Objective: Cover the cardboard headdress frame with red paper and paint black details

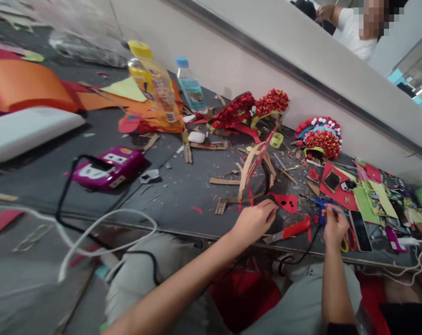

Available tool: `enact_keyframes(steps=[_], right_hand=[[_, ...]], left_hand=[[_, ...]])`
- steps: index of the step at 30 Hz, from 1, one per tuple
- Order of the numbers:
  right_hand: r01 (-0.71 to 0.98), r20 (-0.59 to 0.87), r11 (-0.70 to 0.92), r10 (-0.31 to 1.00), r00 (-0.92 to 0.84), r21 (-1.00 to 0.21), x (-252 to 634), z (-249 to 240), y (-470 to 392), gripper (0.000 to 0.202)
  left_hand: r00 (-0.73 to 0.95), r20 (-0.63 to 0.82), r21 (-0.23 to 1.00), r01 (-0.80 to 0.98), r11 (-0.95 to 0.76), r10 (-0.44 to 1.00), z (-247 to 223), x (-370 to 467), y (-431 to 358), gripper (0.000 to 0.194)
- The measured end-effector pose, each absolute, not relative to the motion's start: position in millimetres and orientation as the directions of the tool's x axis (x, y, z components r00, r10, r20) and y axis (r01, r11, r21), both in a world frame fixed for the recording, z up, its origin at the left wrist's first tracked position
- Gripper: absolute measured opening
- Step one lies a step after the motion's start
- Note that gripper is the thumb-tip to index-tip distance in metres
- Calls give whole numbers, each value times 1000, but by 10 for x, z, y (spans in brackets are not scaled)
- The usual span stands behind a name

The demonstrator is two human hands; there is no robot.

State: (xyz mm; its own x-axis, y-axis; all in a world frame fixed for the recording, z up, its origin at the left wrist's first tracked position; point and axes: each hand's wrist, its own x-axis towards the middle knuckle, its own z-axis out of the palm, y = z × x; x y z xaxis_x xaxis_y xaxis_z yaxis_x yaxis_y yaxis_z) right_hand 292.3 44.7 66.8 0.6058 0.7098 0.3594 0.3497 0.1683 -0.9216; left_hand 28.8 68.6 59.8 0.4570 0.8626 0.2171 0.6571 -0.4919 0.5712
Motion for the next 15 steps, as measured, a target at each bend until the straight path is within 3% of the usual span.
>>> enact_keyframes(steps=[3, 7, 15], right_hand=[[448, 370, 168, 832, 413, -878, 2868, 984, 635, 36], [427, 356, 216, 892, 279, -878, 2743, 1175, 944, 36], [321, 297, 265, 953, 53, -909, 2609, 866, 1125, 36]], left_hand=[[548, 190, 485, 669, -563, 815, 664, 364, 829, 21], [551, 226, 504, 639, -581, 803, 612, 405, 984, 23], [518, 205, 413, 723, -553, 830, 311, 361, 932, 33]])
